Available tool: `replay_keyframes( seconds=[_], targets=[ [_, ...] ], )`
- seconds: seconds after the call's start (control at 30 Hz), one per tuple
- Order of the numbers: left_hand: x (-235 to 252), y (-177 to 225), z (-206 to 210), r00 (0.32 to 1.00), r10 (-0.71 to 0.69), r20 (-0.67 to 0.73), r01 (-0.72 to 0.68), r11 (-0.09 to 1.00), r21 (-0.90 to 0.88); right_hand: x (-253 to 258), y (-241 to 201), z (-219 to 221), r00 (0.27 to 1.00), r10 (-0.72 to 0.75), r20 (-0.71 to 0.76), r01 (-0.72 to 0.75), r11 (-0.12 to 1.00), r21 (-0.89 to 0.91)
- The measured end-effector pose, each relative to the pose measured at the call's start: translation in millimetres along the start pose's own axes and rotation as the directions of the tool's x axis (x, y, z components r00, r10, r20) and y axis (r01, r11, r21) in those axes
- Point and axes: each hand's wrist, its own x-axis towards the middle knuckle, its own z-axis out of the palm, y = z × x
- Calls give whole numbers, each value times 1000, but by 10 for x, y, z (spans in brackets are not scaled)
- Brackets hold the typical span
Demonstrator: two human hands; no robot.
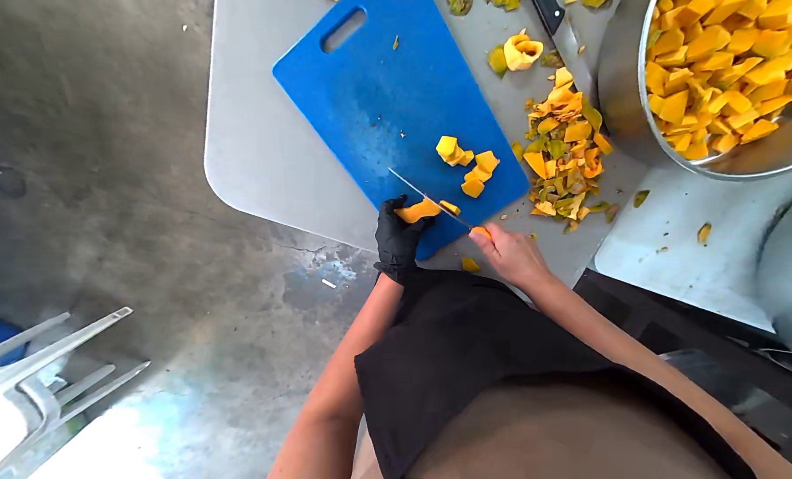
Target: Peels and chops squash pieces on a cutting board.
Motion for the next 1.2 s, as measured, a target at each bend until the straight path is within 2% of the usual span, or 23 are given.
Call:
replay_keyframes(
  seconds=[0.23,0.33,0.37,0.43,0.53,0.57,0.63,0.73,0.8,0.83,0.9,0.97,1.07,1.2],
  targets=[
    [10,142,1,979,-205,-21,202,974,-100,-158,-63,-164,995,73,75,-68,996,-61],
    [40,158,-60,980,-196,38,199,976,-92,-143,-30,-179,998,55,32,-53,998,-45],
    [40,157,-71,987,-154,51,159,983,-95,-126,-17,-181,998,52,25,-50,998,-46],
    [3,130,-66,998,18,56,-13,996,-91,-116,11,-172,999,43,12,-43,998,-45],
    [1,-16,-31,941,338,3,-338,941,-23,-125,69,-96,1000,22,2,-22,999,-36],
    [15,-57,-27,919,394,-6,-394,919,20,-131,80,-56,1000,22,0,-22,999,-31],
    [31,-96,-31,912,411,4,-410,909,79,-133,91,20,1000,24,-11,-25,999,-38],
    [4,-44,-35,960,281,16,-281,959,36,-124,132,167,995,-17,-94,10,998,-69],
    [-30,31,-12,992,122,-10,-123,984,-128,-126,131,208,994,-16,-107,7,996,-85],
    [-34,96,-5,1000,1,1,-1,973,-232,-127,135,221,994,-17,-111,7,996,-92],
    [17,265,-37,968,-231,97,250,894,-372,-130,147,247,991,-21,-134,7,994,-105],
    [129,328,-86,929,-297,221,361,859,-363,-129,125,254,992,15,-128,-31,992,-124],
    [242,425,-124,874,-402,274,465,854,-231,-106,85,249,995,67,-80,-78,987,-142],
    [307,429,-171,838,-447,313,528,811,-253,30,-17,199,987,160,24,-154,976,-151]
  ],
)
